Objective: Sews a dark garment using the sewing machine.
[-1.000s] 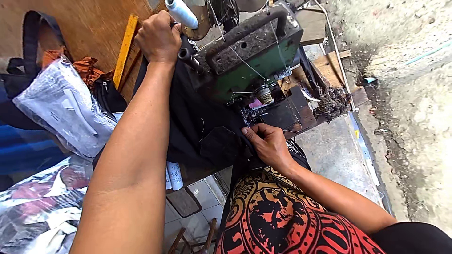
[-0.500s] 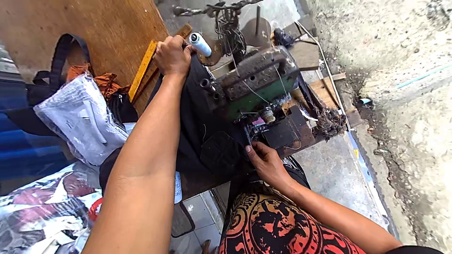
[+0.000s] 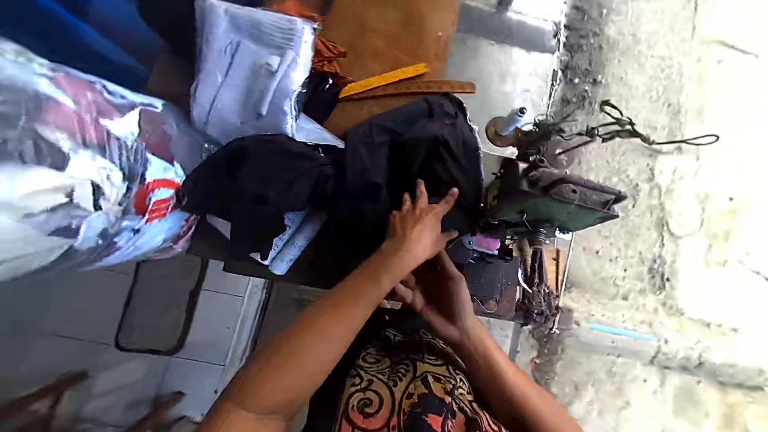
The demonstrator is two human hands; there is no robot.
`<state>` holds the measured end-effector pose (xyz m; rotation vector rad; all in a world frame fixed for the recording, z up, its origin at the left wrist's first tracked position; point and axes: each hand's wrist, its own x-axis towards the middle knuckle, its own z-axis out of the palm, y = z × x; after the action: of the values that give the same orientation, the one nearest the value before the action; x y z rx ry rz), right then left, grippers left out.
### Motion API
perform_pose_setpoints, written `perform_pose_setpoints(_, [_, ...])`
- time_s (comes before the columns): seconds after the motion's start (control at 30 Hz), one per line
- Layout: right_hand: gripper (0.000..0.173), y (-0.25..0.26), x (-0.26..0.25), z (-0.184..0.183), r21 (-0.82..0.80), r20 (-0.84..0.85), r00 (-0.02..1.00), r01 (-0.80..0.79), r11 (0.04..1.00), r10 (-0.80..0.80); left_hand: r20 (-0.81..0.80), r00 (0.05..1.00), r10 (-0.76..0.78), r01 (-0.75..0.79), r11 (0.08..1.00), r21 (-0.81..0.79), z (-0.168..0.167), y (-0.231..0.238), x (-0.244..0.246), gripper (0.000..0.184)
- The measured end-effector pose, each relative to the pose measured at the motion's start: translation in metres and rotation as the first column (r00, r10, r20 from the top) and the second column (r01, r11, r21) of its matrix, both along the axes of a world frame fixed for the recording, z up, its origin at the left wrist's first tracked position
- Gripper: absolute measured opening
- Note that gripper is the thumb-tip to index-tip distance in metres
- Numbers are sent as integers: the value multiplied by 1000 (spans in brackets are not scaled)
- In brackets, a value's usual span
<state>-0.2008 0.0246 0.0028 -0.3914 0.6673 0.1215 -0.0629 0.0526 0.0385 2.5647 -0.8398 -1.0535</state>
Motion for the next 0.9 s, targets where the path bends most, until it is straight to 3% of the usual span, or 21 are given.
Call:
perform_pose_setpoints(0.03, [40, -8, -24, -4, -322, -57, 995, -98, 942, 84, -23, 1000, 10, -10, 1000, -13, -3, 0, 2, 71])
perform_pose_setpoints(0.07, [38, -23, -52, -15, -662, -150, 982, -185, 726, 113, -36, 999, 15, -16, 1000, -15, -5, 0, 4, 70])
perform_pose_setpoints(0.1, [33, -45, -81, -32, -897, -258, 964, -264, 355, 65, -37, 999, 22, -22, 1000, -14, -6, -1, 6, 68])
perform_pose_setpoints(0.13, [30, -74, -111, -49, -936, -351, 936, -351, 0, -27, -44, 998, 36, -37, 999, -20, -7, -2, 7, 67])
perform_pose_setpoints(0.17, [30, -104, -138, -62, -867, -441, 890, -455, -204, -114, -49, 998, 50, -52, 998, -32, -8, -3, 6, 67])
perform_pose_setpoints(0.2, [33, -130, -162, -70, -775, -548, 821, -571, -272, -162, -46, 997, 61, -63, 997, -41, -10, -4, 4, 66])
perform_pose_setpoints(0.27, [35, -163, -190, -77, -620, -750, 649, -757, -207, -128, -34, 996, 77, -79, 996, -50, -12, -3, 1, 67])
perform_pose_setpoints(0.37, [43, -189, -190, -72, -537, -843, 536, -841, -62, 40, -15, 996, 90, -91, 995, -33, -11, -5, 0, 69])
perform_pose_setpoints(0.43, [48, -194, -185, -70, -483, -875, 477, -870, -99, 79, -5, 996, 89, -90, 996, -22, -10, -5, -2, 70])
perform_pose_setpoints(0.53, [48, -196, -176, -71, -438, -897, 443, -881, -177, 14, 4, 994, 111, -111, 994, -25, -9, -8, -4, 72])
perform_pose_setpoints(0.63, [41, -198, -178, -74, -371, -928, 370, -919, -136, 36, 21, 992, 126, -125, 992, -22, -9, -7, -10, 73])
perform_pose_setpoints(0.67, [37, -201, -181, -75, -412, -911, 407, -906, -95, 65, 29, 992, 126, -126, 992, -21, -8, -8, -10, 73])
perform_pose_setpoints(0.73, [29, -195, -193, -73, -600, -789, 609, -792, 111, 82, 40, 992, 121, -120, 993, -12, -7, -9, -12, 73])
perform_pose_setpoints(0.8, [25, -170, -193, -60, -769, -568, 823, -527, 361, -10, 60, 991, 122, -122, 992, -14, -7, -10, -13, 72])
perform_pose_setpoints(0.83, [30, -152, -190, -51, -819, -450, 891, -387, 425, -56, 65, 990, 126, -125, 992, -17, -6, -10, -13, 72])
perform_pose_setpoints(0.87, [38, -132, -188, -41, -867, -343, 936, -284, 410, -78, 64, 990, 129, -128, 992, -20, -6, -9, -13, 72])
perform_pose_setpoints(0.9, [43, -109, -186, -30, -918, -256, 964, -219, 331, -71, 57, 990, 131, -130, 991, -19, -6, -9, -14, 72])
